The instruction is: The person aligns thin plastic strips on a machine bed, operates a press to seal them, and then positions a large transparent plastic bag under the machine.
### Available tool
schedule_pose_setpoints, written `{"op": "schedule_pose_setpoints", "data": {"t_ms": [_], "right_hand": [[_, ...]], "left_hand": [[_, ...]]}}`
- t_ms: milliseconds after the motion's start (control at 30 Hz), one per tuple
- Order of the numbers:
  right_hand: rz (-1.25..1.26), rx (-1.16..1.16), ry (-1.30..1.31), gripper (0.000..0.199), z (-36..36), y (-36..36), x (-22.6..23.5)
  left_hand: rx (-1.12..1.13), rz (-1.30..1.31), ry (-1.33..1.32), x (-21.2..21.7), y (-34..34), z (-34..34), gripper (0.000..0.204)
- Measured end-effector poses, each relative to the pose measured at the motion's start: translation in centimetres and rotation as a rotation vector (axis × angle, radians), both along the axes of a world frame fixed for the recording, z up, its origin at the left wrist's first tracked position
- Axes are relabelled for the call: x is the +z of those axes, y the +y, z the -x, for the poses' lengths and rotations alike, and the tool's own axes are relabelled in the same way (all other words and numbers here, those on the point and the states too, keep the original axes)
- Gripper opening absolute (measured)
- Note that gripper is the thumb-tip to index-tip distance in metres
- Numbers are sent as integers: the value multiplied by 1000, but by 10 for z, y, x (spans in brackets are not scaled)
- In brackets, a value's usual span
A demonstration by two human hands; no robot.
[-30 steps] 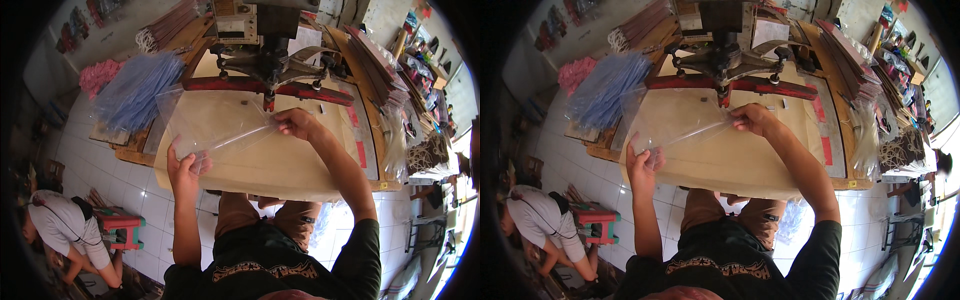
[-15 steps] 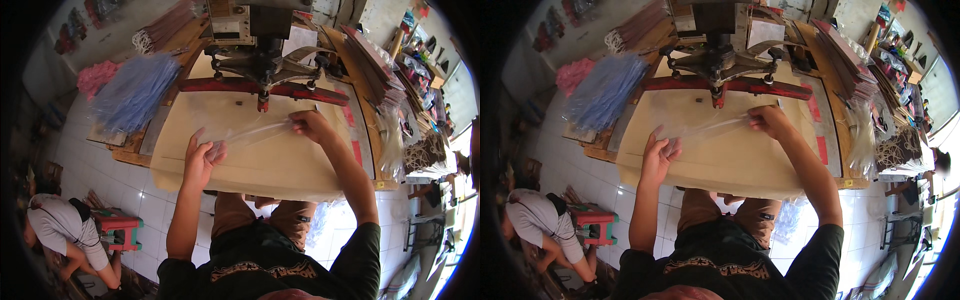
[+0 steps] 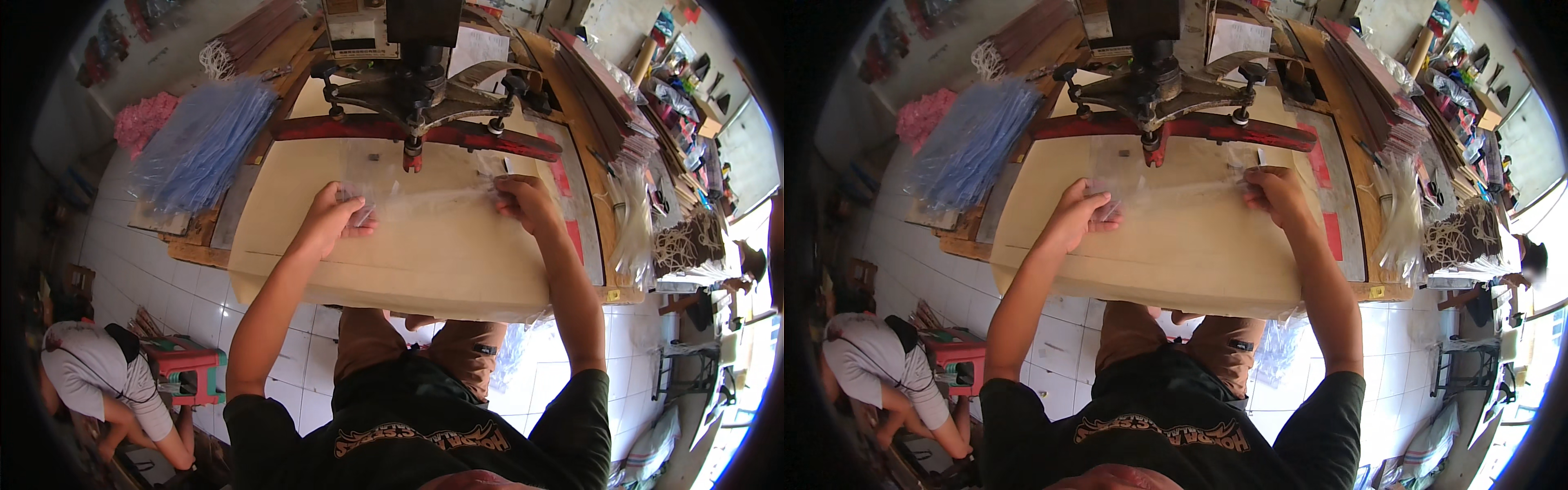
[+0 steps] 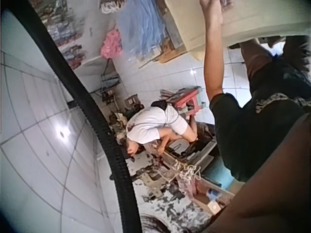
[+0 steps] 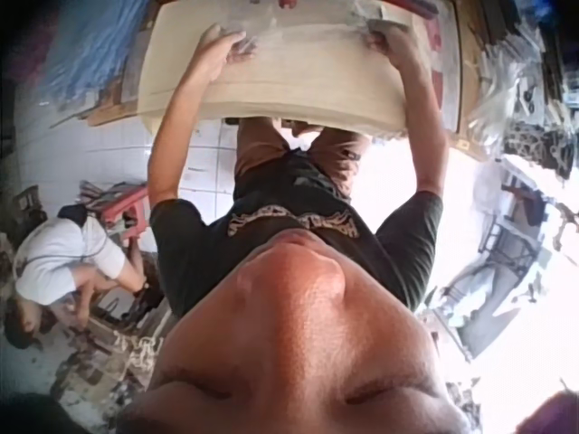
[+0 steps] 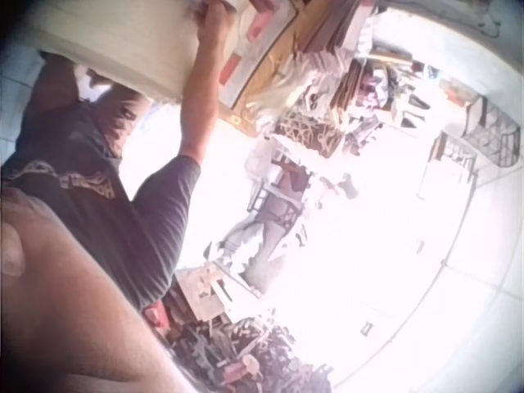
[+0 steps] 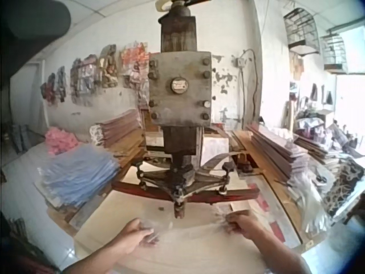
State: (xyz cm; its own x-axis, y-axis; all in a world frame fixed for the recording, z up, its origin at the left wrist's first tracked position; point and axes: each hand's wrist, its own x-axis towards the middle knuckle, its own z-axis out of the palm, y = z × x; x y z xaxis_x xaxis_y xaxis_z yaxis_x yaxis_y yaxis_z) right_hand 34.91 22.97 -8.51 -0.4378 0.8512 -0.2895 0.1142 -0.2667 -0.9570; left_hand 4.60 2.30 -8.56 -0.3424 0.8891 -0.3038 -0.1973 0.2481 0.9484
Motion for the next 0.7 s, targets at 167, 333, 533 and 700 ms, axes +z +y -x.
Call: {"op": "schedule_pose_setpoints", "data": {"t_ms": [167, 333, 533, 700], "right_hand": [[10, -9, -12, 21, 1, 4, -4], [-10, -28, -11, 19, 1, 5, -2], [-16, -81, 52, 15, 1, 14, -6], [-12, -89, 59, 15, -1, 18, -10]], "left_hand": [[56, -1, 143, 3, 16, 7, 41], [75, -40, 266, 3, 29, 12, 43], [101, -106, 310, -4, 50, 17, 42], [126, -133, 318, -9, 57, 19, 46]]}}
